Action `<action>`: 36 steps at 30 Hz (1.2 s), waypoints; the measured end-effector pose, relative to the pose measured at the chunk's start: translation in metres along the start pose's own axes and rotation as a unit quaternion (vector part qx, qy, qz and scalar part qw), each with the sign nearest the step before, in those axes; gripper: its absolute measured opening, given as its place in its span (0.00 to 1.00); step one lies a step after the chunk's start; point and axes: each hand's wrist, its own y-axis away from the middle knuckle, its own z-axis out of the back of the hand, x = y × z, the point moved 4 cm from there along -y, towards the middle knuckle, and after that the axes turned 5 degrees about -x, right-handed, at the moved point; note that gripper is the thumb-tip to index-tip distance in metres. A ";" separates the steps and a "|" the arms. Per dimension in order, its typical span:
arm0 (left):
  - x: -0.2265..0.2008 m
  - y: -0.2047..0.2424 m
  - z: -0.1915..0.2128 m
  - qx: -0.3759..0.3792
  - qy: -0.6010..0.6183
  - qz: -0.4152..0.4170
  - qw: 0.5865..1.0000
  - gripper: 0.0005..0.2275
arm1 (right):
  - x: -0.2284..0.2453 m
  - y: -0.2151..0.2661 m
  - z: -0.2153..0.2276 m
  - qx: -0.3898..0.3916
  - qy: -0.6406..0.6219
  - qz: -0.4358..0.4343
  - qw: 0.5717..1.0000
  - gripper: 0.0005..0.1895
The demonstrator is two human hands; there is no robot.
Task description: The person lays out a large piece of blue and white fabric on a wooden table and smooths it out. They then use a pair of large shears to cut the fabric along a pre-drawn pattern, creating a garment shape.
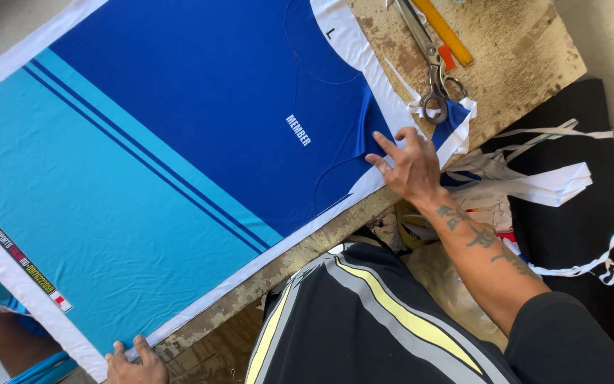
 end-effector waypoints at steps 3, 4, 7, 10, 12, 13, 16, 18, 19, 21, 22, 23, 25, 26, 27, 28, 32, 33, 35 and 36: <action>0.003 -0.004 -0.007 0.006 0.016 0.009 1.000 0.30 | -0.009 0.005 0.000 -0.025 0.058 -0.023 0.998 0.24; 0.003 -0.003 -0.014 -0.010 0.015 0.005 1.000 0.32 | -0.007 0.004 0.007 -0.060 0.057 -0.024 0.996 0.25; 0.007 -0.001 -0.008 -0.016 0.017 -0.003 1.000 0.33 | 0.006 0.007 0.005 -0.051 0.048 -0.005 0.998 0.29; 0.011 -0.002 0.001 -0.027 0.023 -0.014 0.999 0.30 | 0.003 0.020 -0.005 -0.031 0.040 -0.012 0.999 0.30; 0.003 -0.002 -0.008 -0.047 0.031 -0.015 0.998 0.28 | -0.002 0.008 0.001 -0.057 0.040 -0.032 0.997 0.27; 0.005 -0.001 -0.009 -0.052 0.022 -0.019 0.998 0.28 | 0.006 0.001 0.008 -0.066 0.023 -0.026 0.997 0.28; 0.004 0.001 0.005 -0.042 0.013 -0.019 0.999 0.29 | 0.020 -0.027 -0.005 -0.032 -0.003 -0.004 0.999 0.35; 0.000 0.005 0.009 -0.034 0.021 -0.003 0.999 0.30 | 0.024 -0.048 -0.014 0.002 -0.010 0.026 1.000 0.43; 0.000 0.004 0.008 -0.031 0.024 -0.007 0.999 0.30 | 0.023 -0.054 -0.020 0.112 -0.002 -0.024 0.993 0.46; 0.003 0.003 0.005 -0.032 0.030 -0.005 0.999 0.31 | 0.017 -0.050 -0.028 0.216 0.008 -0.069 0.974 0.51; 0.003 0.004 0.008 -0.093 -0.010 -0.047 0.994 0.30 | 0.012 -0.044 -0.025 0.144 0.011 -0.064 0.987 0.49; 0.003 0.009 0.010 -0.152 -0.051 -0.087 0.983 0.32 | 0.007 -0.038 -0.023 0.072 0.014 -0.056 0.996 0.47; -0.010 0.003 0.015 -0.110 0.006 -0.060 0.992 0.31 | 0.020 -0.036 -0.024 0.075 0.006 -0.015 0.997 0.47; -0.010 0.002 0.019 -0.066 0.061 -0.041 0.995 0.34 | 0.029 -0.029 -0.025 0.080 -0.003 0.018 0.997 0.47; -0.011 0.003 0.023 -0.066 0.056 -0.031 0.996 0.34 | 0.031 -0.025 -0.029 0.084 -0.008 0.028 0.996 0.47; -0.008 0.004 0.022 0.002 0.040 0.020 0.999 0.35 | 0.030 -0.021 -0.037 0.137 -0.008 -0.012 0.990 0.47; -0.046 -0.001 0.070 0.122 0.078 0.148 0.978 0.47 | 0.038 -0.017 -0.039 0.082 -0.046 -0.024 0.995 0.48; -0.039 -0.001 0.060 0.118 0.077 0.159 0.977 0.47 | 0.040 -0.016 -0.044 0.083 -0.050 -0.014 0.995 0.48; -0.030 -0.002 0.036 0.156 0.043 0.113 0.980 0.46 | 0.039 -0.009 -0.059 0.166 -0.003 -0.040 0.985 0.49; -0.033 0.000 0.045 0.154 0.042 0.122 0.980 0.46 | 0.043 -0.010 -0.061 0.168 -0.006 -0.032 0.985 0.49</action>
